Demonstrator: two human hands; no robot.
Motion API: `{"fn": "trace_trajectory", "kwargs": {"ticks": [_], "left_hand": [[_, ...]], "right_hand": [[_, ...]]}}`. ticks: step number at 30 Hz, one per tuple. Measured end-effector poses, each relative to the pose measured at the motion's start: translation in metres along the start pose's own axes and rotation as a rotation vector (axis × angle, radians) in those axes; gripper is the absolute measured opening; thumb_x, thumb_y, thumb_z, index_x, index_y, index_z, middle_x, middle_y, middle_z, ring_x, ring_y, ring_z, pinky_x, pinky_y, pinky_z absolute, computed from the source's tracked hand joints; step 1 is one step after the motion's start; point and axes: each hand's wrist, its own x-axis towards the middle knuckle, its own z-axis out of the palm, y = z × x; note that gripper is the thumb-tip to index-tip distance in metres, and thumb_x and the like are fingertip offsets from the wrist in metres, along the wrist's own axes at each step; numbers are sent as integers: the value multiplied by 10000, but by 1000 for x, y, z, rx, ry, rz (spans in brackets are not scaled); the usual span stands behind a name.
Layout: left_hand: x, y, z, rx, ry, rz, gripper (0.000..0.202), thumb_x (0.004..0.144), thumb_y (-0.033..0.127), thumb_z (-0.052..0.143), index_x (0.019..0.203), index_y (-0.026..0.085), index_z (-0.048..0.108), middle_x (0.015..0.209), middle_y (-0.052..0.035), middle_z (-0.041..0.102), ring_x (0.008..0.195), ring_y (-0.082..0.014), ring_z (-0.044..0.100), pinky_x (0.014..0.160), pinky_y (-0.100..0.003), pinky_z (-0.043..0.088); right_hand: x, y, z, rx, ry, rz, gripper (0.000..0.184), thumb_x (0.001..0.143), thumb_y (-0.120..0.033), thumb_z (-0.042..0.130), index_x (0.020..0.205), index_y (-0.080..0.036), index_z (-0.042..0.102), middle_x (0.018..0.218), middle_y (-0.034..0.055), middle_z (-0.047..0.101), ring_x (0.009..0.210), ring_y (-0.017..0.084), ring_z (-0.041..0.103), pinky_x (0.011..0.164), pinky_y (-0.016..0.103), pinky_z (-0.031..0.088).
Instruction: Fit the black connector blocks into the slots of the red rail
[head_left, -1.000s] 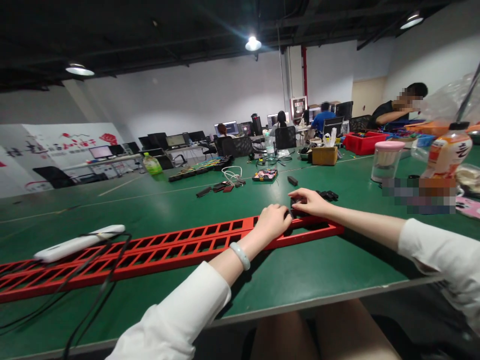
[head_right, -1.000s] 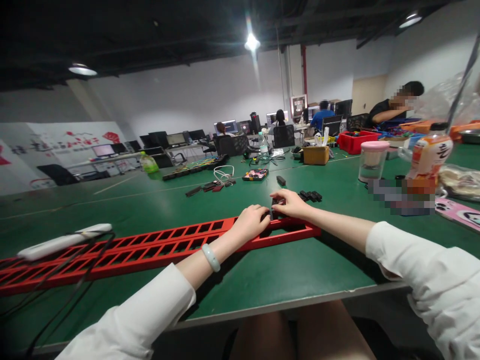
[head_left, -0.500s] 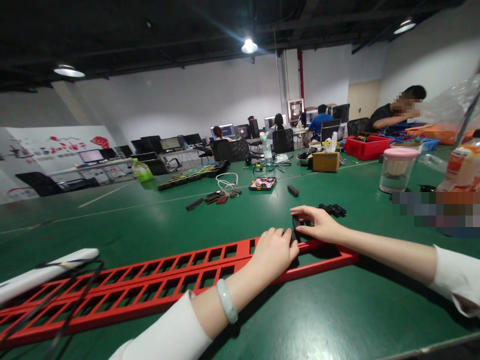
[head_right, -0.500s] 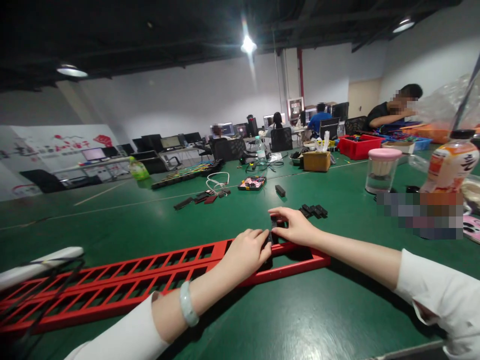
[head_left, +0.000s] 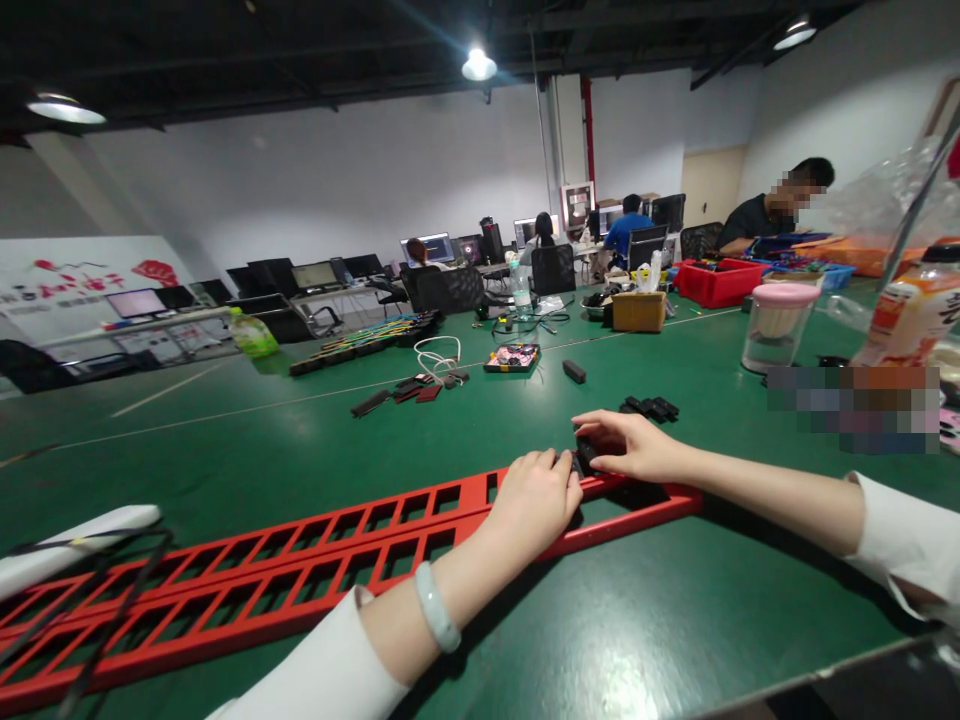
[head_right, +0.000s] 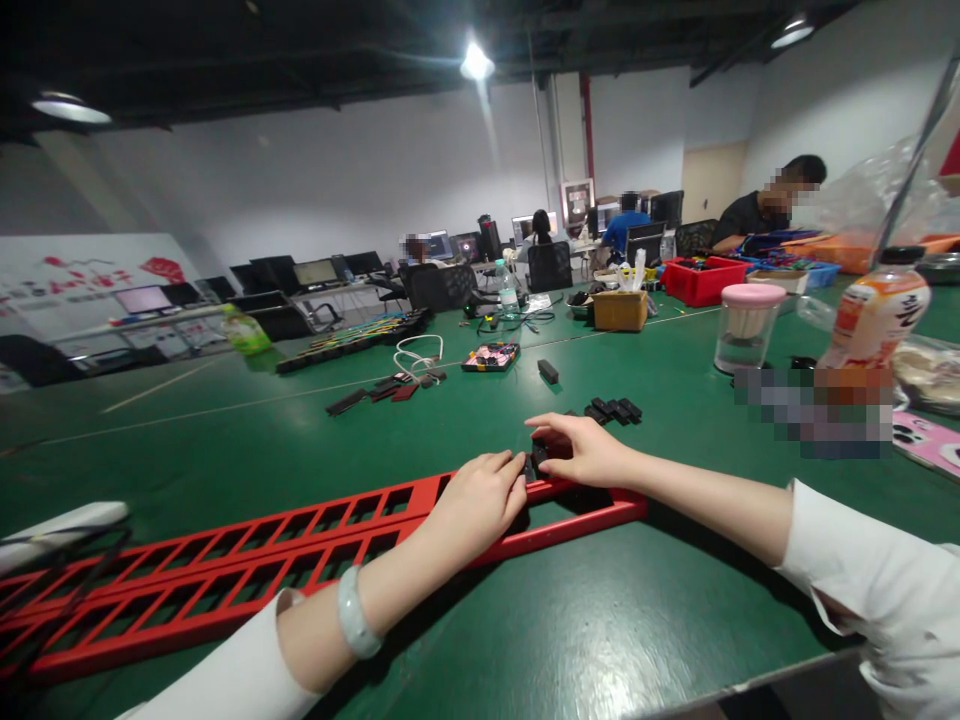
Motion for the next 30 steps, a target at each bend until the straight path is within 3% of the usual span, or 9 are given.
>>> {"fn": "trace_trajectory", "kwargs": {"ticks": [22,30], "left_hand": [[-6,0,-1,31,37,39,341,849,215,408,1131,80,546,1113,-174,593,1019,-263,565,882,-409,430],[-8,-2,1,32,8,51,362,862,222,387,1163,82,532,1151,-172,575,1059,-267,543,915,-413,410]], "right_hand": [[2,-12,2,-88,-24,127,521,658,-245,668,1152,-133,546,1153,108,595,1020,209,584,934,373,448],[1,-10,0,-76,-42,130,508,652,-260,677,1139,-166,569,1137,84,611,1020,218,586,943,392,436]]}}
